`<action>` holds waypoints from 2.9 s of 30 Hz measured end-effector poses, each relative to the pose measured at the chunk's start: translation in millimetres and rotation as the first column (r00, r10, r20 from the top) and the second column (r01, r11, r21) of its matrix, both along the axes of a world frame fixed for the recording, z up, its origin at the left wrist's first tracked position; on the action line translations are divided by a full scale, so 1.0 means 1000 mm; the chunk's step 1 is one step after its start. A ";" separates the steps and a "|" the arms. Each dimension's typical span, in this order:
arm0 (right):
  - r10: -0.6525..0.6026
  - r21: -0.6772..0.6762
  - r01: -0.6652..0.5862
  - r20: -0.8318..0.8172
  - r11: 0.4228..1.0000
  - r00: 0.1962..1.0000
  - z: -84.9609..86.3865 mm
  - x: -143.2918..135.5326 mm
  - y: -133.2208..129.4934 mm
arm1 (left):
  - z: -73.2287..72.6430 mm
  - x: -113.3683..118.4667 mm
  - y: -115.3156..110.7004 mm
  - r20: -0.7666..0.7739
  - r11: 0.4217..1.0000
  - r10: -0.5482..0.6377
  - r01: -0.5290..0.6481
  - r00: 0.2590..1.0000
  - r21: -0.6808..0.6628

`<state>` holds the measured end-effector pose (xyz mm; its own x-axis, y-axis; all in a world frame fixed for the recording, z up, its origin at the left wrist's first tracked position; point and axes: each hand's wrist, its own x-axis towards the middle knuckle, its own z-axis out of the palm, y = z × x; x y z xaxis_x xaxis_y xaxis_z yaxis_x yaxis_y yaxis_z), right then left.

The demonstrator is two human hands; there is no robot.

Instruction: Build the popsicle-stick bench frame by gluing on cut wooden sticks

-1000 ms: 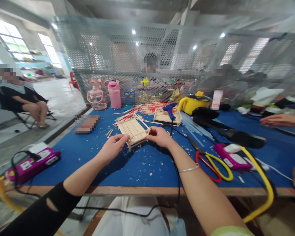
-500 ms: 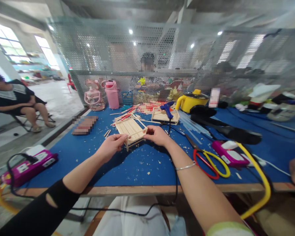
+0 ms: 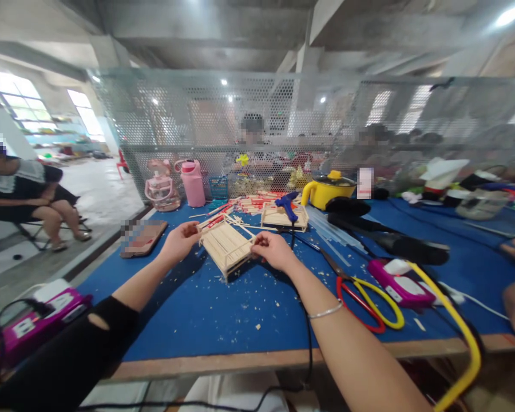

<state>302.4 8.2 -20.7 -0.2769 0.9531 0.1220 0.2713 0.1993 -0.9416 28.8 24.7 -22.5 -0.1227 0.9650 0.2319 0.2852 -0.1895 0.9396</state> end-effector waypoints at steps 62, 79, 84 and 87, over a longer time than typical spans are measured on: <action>-0.212 -0.330 0.149 -0.165 0.932 0.963 -0.001 -0.008 0.013 | 0.038 0.032 -0.100 0.152 0.807 -0.022 -0.072 0.988 0.587; -0.227 -0.382 0.151 -0.163 0.912 0.960 0.001 -0.010 0.012 | 0.039 0.032 -0.100 0.225 0.858 -0.065 -0.061 0.972 0.510; -0.215 -0.365 0.141 -0.170 0.920 0.962 -0.001 -0.008 0.012 | 0.028 0.011 -0.067 0.112 0.966 0.114 -0.136 0.987 0.221; -0.221 -0.354 0.149 -0.173 0.923 0.960 -0.002 -0.008 0.012 | 0.016 -0.003 -0.045 0.044 0.974 0.107 -0.096 0.993 -0.204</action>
